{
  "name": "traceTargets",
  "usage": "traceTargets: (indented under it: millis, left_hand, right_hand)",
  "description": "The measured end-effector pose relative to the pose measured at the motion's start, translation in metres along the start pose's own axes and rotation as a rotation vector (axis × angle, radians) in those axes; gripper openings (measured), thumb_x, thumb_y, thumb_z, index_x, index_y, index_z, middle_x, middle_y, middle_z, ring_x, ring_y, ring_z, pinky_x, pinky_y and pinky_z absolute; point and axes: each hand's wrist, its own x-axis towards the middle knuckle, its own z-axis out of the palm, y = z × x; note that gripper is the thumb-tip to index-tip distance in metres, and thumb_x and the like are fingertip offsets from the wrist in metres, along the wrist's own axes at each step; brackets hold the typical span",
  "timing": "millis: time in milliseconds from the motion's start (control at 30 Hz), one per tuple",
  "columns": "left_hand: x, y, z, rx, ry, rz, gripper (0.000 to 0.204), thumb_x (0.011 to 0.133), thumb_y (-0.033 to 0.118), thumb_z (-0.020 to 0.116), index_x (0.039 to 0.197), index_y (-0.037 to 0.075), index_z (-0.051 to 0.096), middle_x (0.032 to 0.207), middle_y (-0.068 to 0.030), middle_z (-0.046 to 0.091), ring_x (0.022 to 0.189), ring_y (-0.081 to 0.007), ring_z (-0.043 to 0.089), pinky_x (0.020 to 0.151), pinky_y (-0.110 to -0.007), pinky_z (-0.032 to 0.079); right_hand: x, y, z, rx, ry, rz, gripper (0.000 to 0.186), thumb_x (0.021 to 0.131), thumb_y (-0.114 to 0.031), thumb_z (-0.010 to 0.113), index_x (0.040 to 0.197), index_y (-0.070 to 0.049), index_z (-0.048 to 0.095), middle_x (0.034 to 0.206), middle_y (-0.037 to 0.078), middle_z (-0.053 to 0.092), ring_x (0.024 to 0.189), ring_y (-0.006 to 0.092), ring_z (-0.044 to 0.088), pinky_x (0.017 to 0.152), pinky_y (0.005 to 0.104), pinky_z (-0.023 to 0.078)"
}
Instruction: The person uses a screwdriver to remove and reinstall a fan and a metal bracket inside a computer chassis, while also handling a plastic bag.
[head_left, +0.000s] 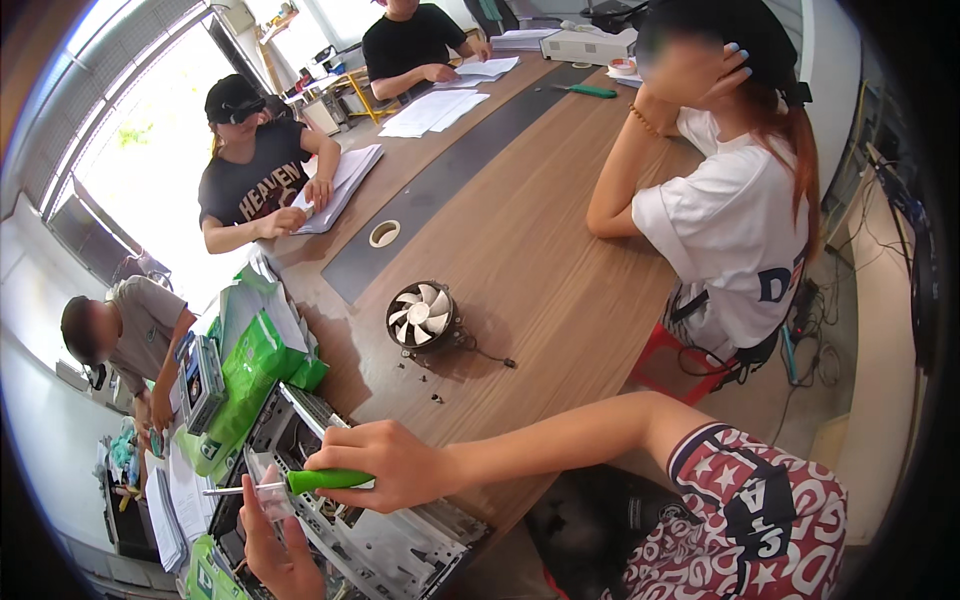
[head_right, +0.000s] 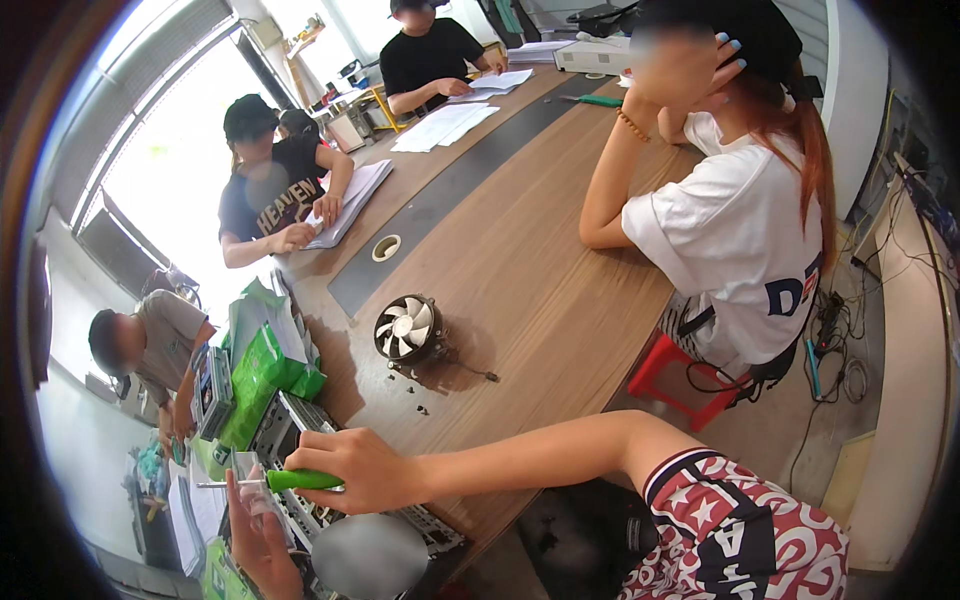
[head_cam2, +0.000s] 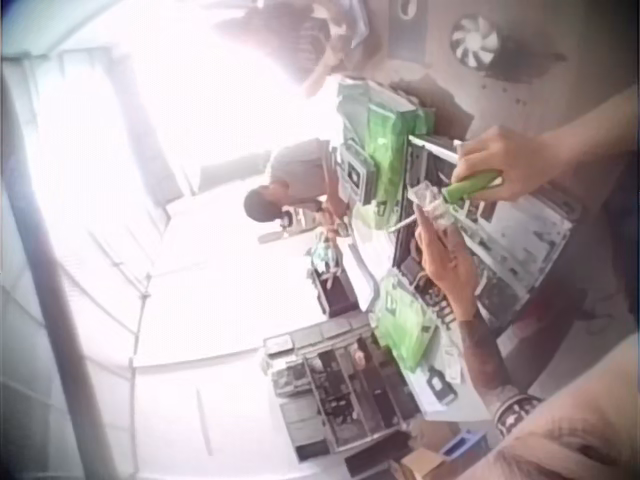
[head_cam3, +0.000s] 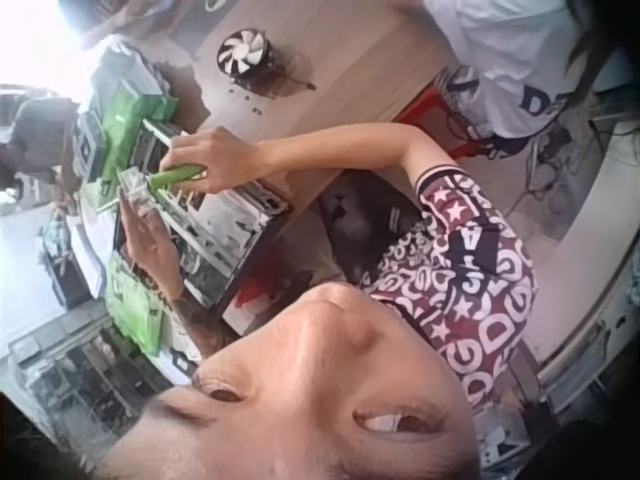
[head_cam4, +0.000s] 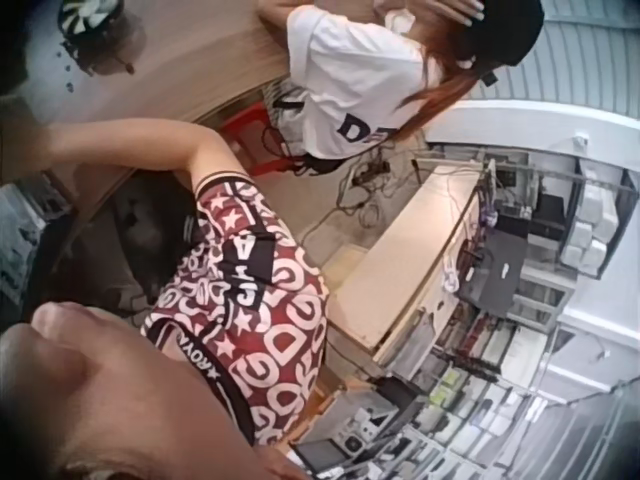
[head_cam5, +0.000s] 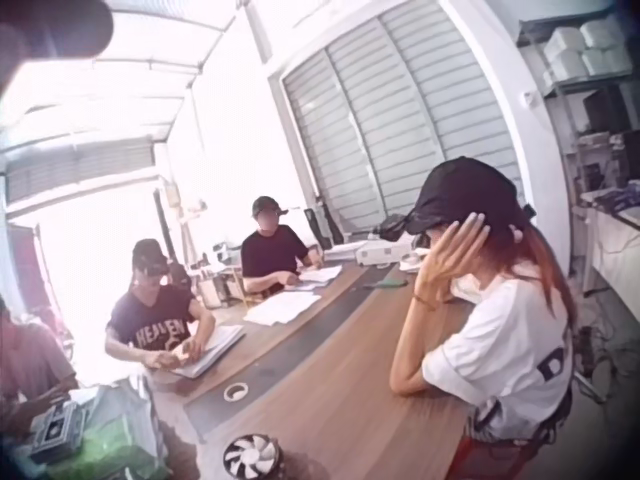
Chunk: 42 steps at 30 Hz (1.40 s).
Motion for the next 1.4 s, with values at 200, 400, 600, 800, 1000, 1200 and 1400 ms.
traceTargets:
  millis: [200, 400, 600, 800, 1000, 1200, 1400]
  left_hand:
    - [-0.001, 0.001, 0.007, -0.244, 0.097, -0.156, 0.045, 0.1, 0.012, 0.056, 0.14, -0.004, 0.046, 0.115, -0.0073, 0.061, 0.088, -0.01, 0.055, 0.074, -0.022, 0.045]
    - [0.002, -0.021, -0.014, 0.015, 0.202, -0.147, 0.042, 0.1, 0.008, 0.048, 0.141, -0.003, 0.046, 0.114, -0.0117, 0.065, 0.085, -0.0135, 0.058, 0.073, -0.026, 0.048]
    - [0.011, 0.002, -0.014, 0.366, 0.269, -0.101, 0.043, 0.096, 0.008, 0.051, 0.139, 0.004, 0.052, 0.111, -0.0167, 0.067, 0.086, -0.0244, 0.065, 0.073, -0.037, 0.051]
    - [0.014, -0.031, -0.002, 0.278, 0.216, 0.111, 0.052, 0.095, -0.002, 0.051, 0.146, 0.009, 0.045, 0.096, -0.0115, 0.057, 0.078, -0.0178, 0.048, 0.064, -0.029, 0.038]
    - [0.011, -0.043, -0.009, 0.272, 0.205, 0.073, 0.052, 0.095, -0.002, 0.049, 0.146, 0.009, 0.045, 0.108, -0.0122, 0.062, 0.083, -0.0183, 0.053, 0.066, -0.028, 0.04]
    - [0.012, -0.03, -0.005, 0.225, 0.229, 0.092, 0.053, 0.092, -0.005, 0.05, 0.144, 0.005, 0.046, 0.097, -0.014, 0.059, 0.08, -0.0238, 0.052, 0.075, -0.032, 0.044]
    - [0.012, -0.022, -0.001, 0.224, 0.172, -0.004, 0.053, 0.092, -0.006, 0.05, 0.144, 0.005, 0.046, 0.098, -0.0143, 0.06, 0.081, -0.0239, 0.053, 0.075, -0.031, 0.044]
  right_hand:
    - [0.001, 0.004, -0.006, 0.045, -0.117, -0.01, 0.036, 0.084, -0.031, 0.074, 0.107, -0.007, 0.062, 0.09, 0.009, 0.061, 0.074, 0.0298, 0.064, 0.065, 0.0371, 0.051]
    - [0.014, -0.009, -0.121, -0.642, -0.17, -0.076, 0.04, 0.085, -0.034, 0.071, 0.113, -0.007, 0.061, 0.108, 0.016, 0.061, 0.103, 0.0348, 0.06, 0.089, 0.0441, 0.048]
    - [-0.02, -0.004, -0.343, -1.71, 0.077, 0.217, 0.053, 0.079, -0.038, 0.073, 0.118, -0.006, 0.056, 0.109, 0.014, 0.055, 0.098, 0.0325, 0.056, 0.087, 0.0445, 0.045]
    - [-0.033, -0.002, -0.34, -2.048, -0.31, 0.569, 0.056, 0.078, -0.045, 0.073, 0.112, -0.002, 0.058, 0.107, 0.013, 0.058, 0.104, 0.0287, 0.053, 0.099, 0.0393, 0.036]
    - [-0.059, -0.042, -0.334, -1.896, -0.358, 0.36, 0.055, 0.077, -0.04, 0.074, 0.111, 0.001, 0.058, 0.112, 0.015, 0.057, 0.112, 0.0314, 0.05, 0.104, 0.0416, 0.035]
    - [-0.06, -0.053, -0.333, -1.826, -0.301, 0.255, 0.052, 0.079, -0.042, 0.073, 0.106, 0.001, 0.06, 0.111, 0.016, 0.059, 0.112, 0.0316, 0.051, 0.103, 0.0426, 0.036]
    - [-0.011, -0.01, -0.333, -1.733, -0.39, 1.053, 0.063, 0.087, -0.061, 0.055, 0.097, 0.0, 0.067, 0.095, 0.015, 0.067, 0.098, 0.0315, 0.06, 0.098, 0.0402, 0.038]
